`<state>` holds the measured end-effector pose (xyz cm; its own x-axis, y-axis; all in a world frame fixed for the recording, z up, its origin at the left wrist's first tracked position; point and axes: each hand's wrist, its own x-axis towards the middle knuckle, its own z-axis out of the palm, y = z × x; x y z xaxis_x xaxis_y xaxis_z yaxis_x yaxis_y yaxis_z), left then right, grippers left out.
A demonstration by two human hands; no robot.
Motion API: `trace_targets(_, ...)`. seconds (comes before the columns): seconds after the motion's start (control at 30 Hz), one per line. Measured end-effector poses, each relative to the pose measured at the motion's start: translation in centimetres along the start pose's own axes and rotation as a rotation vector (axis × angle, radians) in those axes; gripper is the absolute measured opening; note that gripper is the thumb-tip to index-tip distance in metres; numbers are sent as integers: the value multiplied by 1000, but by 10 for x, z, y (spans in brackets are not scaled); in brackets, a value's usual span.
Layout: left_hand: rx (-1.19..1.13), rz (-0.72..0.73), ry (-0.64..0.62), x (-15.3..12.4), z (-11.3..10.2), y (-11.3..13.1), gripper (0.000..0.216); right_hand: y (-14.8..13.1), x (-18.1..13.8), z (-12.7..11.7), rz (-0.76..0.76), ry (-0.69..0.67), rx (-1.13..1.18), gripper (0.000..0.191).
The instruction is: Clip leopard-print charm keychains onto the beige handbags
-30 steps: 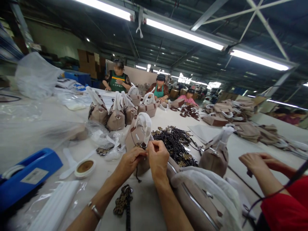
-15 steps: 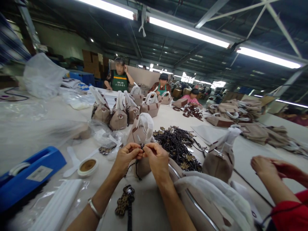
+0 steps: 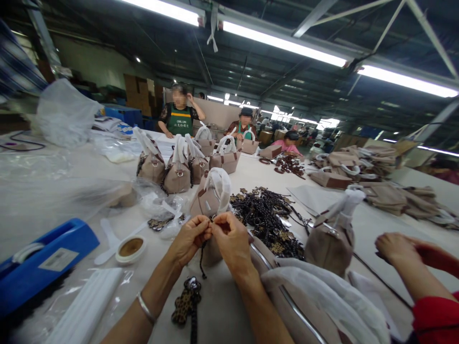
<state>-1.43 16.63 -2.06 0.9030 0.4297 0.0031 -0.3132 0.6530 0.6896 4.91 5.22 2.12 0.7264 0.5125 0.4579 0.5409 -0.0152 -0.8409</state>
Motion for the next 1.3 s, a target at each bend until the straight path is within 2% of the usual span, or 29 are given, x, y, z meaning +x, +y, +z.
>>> trace_targets(0.47,17,5,35,1,4,-2,31,-2,0,4,0,51,-155,3)
trace_targets(0.8,85,21,59,-2,7,0,33,-1,1,4,-13,45,-228,7)
trace_targets(1.0,179,52,87,-1,2,-2,33,-2,2,1,-17,-7,-236,9)
trace_targets(1.1,200,70,58,0,0,-2,32,-2,3,0,-10,-33,-237,8)
trace_targets(1.2,239,108,22,-1,3,-2,30,0,4,1,-14,-17,-264,7)
trace_targets(1.3,341,189,58,-3,8,-3,26,6,4,2,-16,16,-271,9)
